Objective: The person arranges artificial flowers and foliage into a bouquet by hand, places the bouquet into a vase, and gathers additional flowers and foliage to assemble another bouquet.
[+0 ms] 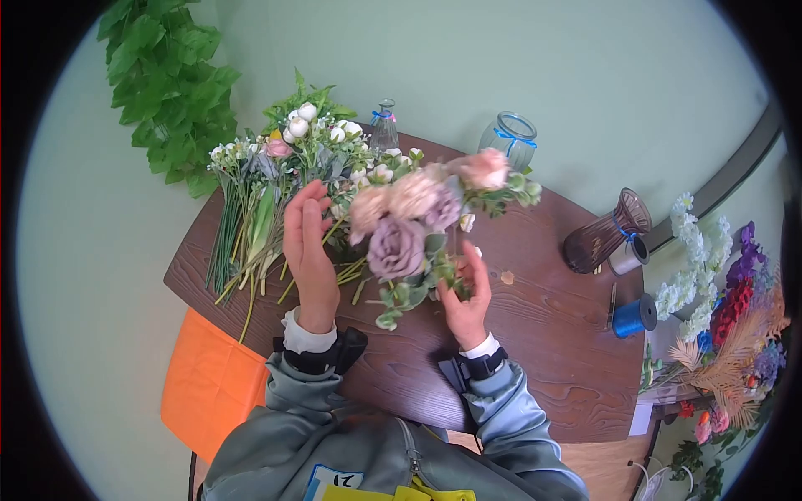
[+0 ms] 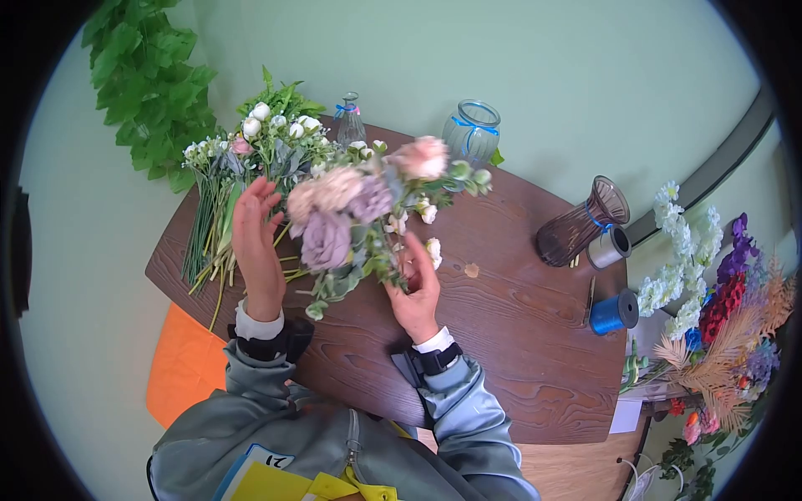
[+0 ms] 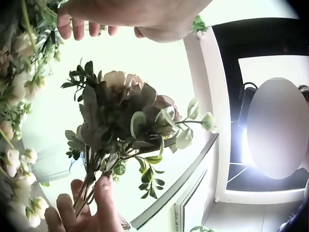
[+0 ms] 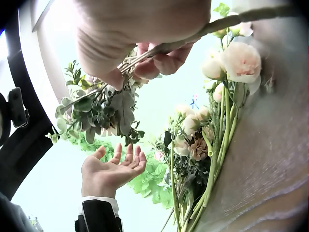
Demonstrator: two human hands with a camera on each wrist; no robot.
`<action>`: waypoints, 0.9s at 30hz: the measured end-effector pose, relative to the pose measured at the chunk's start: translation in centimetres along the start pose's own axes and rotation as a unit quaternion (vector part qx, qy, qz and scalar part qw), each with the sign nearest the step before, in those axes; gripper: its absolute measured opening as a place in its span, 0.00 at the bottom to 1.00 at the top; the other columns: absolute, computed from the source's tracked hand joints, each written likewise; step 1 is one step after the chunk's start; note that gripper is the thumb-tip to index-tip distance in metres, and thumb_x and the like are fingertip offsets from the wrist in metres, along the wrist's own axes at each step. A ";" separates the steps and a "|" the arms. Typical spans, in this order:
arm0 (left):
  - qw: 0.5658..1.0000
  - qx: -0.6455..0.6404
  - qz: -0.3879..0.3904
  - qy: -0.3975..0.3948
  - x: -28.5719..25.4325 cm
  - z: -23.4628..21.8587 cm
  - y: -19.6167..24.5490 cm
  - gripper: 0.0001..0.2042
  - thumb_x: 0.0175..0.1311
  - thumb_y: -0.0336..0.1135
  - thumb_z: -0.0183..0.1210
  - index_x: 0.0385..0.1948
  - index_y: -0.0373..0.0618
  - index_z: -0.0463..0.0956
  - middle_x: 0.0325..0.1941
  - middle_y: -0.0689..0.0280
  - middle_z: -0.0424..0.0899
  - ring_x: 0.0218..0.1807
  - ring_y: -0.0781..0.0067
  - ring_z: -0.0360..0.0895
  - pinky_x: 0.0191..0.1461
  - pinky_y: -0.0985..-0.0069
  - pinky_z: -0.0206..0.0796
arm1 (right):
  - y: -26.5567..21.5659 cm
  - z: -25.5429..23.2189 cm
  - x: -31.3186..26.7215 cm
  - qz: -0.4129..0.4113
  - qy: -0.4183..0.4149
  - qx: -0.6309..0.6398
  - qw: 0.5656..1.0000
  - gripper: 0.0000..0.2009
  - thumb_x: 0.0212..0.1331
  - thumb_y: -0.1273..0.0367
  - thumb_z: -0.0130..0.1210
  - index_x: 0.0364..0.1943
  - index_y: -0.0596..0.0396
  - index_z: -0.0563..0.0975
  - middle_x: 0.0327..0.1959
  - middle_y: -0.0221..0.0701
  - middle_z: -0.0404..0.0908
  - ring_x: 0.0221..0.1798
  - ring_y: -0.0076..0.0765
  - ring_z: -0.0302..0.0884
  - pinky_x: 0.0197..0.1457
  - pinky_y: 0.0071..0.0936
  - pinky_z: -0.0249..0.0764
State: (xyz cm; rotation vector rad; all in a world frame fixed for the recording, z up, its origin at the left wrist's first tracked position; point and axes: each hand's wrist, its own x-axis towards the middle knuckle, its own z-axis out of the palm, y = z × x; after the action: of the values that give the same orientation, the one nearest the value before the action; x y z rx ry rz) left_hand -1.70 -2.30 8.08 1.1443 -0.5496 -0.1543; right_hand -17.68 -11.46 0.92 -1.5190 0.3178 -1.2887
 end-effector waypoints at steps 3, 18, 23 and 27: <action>0.995 -0.066 -0.079 0.010 -0.6 0.4 -1.8 0.19 0.66 0.45 0.43 0.52 0.42 0.65 0.48 0.63 0.70 0.50 0.74 0.67 0.52 0.75 0.57 | -0.8 -0.4 0.2 0.088 0.045 0.053 0.994 0.29 0.54 0.77 0.52 0.62 0.56 0.56 0.37 0.26 0.69 0.24 0.15 0.63 0.24 0.13 0.62; 0.846 -0.070 -0.333 -0.410 -4.6 5.7 -8.0 0.15 0.60 0.30 0.50 0.49 0.42 0.66 0.43 0.70 0.73 0.44 0.80 0.72 0.44 0.81 0.66 | 1.4 -2.0 0.8 0.094 0.146 0.205 0.963 0.20 0.63 0.70 0.44 0.59 0.58 0.61 0.37 0.29 0.73 0.22 0.18 0.65 0.21 0.15 0.61; 0.820 -0.103 -0.272 -0.492 -5.0 6.7 -8.4 0.22 0.57 0.30 0.55 0.54 0.39 0.62 0.40 0.69 0.70 0.41 0.81 0.69 0.42 0.81 0.65 | 1.4 -1.9 1.0 0.101 0.200 0.156 0.962 0.20 0.62 0.72 0.46 0.58 0.58 0.61 0.38 0.28 0.73 0.31 0.20 0.70 0.31 0.15 0.68; 0.845 -0.085 -0.181 -0.495 -5.3 6.6 -9.3 0.23 0.56 0.29 0.58 0.53 0.40 0.61 0.39 0.70 0.70 0.40 0.80 0.70 0.44 0.80 0.65 | 1.5 -1.7 0.9 0.110 0.186 0.118 0.969 0.21 0.62 0.72 0.47 0.58 0.59 0.60 0.38 0.29 0.73 0.33 0.22 0.72 0.35 0.19 0.71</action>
State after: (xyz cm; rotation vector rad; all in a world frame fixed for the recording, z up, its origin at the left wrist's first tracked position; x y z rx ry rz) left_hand -7.98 -9.50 -0.02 0.9199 -1.1939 -1.1492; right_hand -18.16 -13.59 -0.07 -1.0073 0.5371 -1.3748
